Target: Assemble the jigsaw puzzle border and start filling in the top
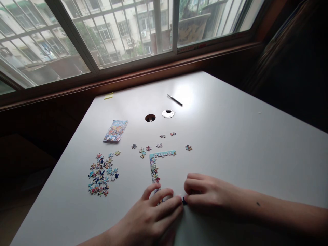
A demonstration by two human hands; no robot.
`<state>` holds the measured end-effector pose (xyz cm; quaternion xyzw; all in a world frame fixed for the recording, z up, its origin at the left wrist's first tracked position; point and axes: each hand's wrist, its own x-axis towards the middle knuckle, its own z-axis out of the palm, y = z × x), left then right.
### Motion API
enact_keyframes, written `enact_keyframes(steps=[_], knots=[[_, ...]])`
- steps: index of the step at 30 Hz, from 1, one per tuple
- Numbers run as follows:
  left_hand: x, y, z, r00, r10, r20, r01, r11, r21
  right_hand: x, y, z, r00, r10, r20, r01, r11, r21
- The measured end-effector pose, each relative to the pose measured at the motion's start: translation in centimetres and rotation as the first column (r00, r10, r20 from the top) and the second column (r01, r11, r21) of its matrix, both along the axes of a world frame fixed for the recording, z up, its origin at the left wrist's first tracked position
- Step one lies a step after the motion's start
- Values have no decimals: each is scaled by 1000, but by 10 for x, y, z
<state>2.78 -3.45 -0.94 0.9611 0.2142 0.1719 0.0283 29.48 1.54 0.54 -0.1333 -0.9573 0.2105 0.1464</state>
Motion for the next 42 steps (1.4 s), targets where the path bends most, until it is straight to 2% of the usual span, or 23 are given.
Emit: enact_keyframes(steps=[10,13,18,28,34,42], knots=[[1,-1,2,1000,1,10,0,999,-40,4,3,1,1000,9,-6,-9,996,-89],[0,-2,0,1000,2,6,-2,999,-33,3,2,1,1000,-15,-12,14,998,-67],[0,-3,-1,1000,5,-6,-5,1000,-20,3,1,1,1000,22,7,-22,1000,-2],[-1,0,3,1000,-8,-19,7,1000,-20,5,4,-2,999,45,-9,-45,998,-37],[-1,-2,4,1000,-12,-20,12,999,-33,5,5,3,999,43,7,-43,999,17],[-1,-4,9,999,-16,-48,13,997,-72,8,6,2,999,39,2,-39,997,-66]])
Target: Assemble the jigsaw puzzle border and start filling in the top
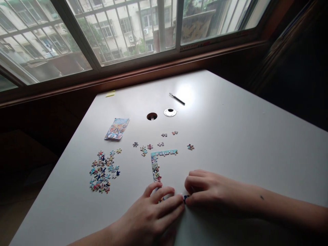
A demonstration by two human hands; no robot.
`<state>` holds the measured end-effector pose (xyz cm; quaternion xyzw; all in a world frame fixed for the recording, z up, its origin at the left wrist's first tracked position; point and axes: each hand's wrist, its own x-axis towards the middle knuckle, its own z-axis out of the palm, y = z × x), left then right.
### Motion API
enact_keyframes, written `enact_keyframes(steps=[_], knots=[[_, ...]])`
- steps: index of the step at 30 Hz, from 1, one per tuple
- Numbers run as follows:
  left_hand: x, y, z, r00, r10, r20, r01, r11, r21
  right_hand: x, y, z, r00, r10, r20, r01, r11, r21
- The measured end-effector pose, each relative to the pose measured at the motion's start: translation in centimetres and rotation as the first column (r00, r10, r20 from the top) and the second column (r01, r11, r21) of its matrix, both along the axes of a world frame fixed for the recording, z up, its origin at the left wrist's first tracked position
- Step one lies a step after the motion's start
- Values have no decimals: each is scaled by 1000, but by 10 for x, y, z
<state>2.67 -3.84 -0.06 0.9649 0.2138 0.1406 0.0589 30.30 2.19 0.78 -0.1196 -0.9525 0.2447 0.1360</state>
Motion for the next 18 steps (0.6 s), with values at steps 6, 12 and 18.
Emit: enact_keyframes(steps=[6,12,18], knots=[[0,1,4,999,-13,-40,13,1000,-9,0,2,0,1000,18,1,-18,993,-113],[1,0,5,1000,-1,-8,1,1000,-30,1,3,0,1000,-9,8,10,989,-148],[2,0,4,1000,11,28,-11,1000,-13,1,5,-1,1000,14,-7,-15,995,-99]])
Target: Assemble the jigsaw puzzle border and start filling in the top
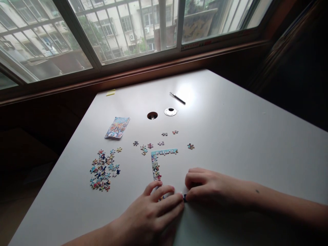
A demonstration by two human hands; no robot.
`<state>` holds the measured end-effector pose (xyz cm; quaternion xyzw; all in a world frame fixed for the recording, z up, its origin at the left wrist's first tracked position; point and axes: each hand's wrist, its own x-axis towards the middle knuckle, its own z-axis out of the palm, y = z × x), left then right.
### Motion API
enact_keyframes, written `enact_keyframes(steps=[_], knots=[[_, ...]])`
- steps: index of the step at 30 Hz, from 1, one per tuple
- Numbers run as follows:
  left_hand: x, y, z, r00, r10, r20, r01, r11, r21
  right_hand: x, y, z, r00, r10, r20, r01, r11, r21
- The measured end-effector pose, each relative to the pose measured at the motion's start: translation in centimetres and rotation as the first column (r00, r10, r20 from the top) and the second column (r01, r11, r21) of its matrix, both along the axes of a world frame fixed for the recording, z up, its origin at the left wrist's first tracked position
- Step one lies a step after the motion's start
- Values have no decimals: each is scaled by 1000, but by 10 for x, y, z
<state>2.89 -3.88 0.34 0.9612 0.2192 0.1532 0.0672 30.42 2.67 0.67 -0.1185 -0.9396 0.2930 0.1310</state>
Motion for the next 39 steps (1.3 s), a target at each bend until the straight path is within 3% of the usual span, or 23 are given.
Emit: enact_keyframes(steps=[23,30,34,37,39], knots=[[2,0,5,1000,-6,-21,5,1000,-10,2,1,-2,1000,-2,-4,2,999,45],[3,-1,4,1000,-5,13,6,1000,-24,3,4,4,998,-33,-44,31,998,-48],[3,-1,7,1000,-28,8,28,999,-33,4,14,0,955,-208,-211,225,972,62],[2,-1,8,999,-22,30,23,999,-36,10,28,-7,870,-393,-298,446,885,135],[2,-2,7,999,-14,45,15,999,-31,15,37,-11,805,-525,-274,583,787,204]])
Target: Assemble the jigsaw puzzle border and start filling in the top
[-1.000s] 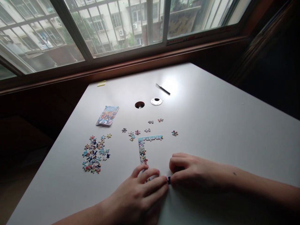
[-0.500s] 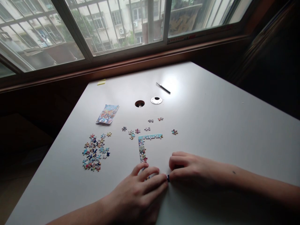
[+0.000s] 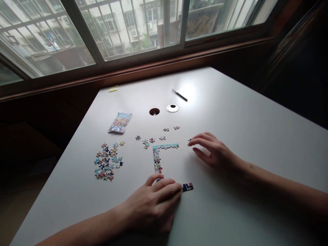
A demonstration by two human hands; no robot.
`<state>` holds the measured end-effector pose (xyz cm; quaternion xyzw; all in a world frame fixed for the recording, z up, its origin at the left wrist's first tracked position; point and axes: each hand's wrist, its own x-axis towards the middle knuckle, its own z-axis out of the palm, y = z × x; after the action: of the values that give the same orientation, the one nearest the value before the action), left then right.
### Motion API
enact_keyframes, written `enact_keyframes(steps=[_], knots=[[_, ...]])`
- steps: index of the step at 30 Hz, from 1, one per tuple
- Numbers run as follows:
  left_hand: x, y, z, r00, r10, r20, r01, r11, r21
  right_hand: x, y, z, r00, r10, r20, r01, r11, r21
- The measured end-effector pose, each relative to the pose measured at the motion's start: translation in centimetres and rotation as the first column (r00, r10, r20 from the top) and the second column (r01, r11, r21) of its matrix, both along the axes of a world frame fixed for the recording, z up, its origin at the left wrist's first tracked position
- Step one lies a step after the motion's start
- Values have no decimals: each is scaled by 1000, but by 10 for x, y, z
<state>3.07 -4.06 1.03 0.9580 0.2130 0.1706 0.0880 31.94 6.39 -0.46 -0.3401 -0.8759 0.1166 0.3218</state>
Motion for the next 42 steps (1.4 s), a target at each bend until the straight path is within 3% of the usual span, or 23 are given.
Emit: enact_keyframes(steps=[2,6,14,19,20,22,24,27,35,42], knots=[[-1,-1,-1,1000,4,2,-4,1000,9,5,7,-4,988,-111,103,108,994,27],[-2,-1,-2,1000,5,-18,-4,1000,17,9,12,-10,961,-178,213,176,984,31],[-3,1,-4,996,56,72,-57,998,12,10,16,-16,977,-183,108,182,983,17],[-3,-2,-4,985,100,139,-103,995,12,5,9,-5,981,-194,28,192,980,55],[-4,-2,-4,975,136,174,-138,990,3,3,5,0,989,-146,8,145,988,57],[-8,1,-3,948,221,228,-221,975,-23,-3,-5,10,996,85,-4,-85,996,3],[-12,5,-1,927,301,223,-296,954,-55,-8,-17,17,942,335,20,-333,941,-62],[-16,13,1,916,382,118,-373,923,-93,-12,-30,21,853,517,78,-501,851,-156],[-20,23,1,901,434,-19,-433,893,-126,-11,-35,18,796,591,132,-550,796,-251],[-34,33,1,927,361,-102,-372,922,-112,-11,-37,17,782,602,162,-558,792,-249]])
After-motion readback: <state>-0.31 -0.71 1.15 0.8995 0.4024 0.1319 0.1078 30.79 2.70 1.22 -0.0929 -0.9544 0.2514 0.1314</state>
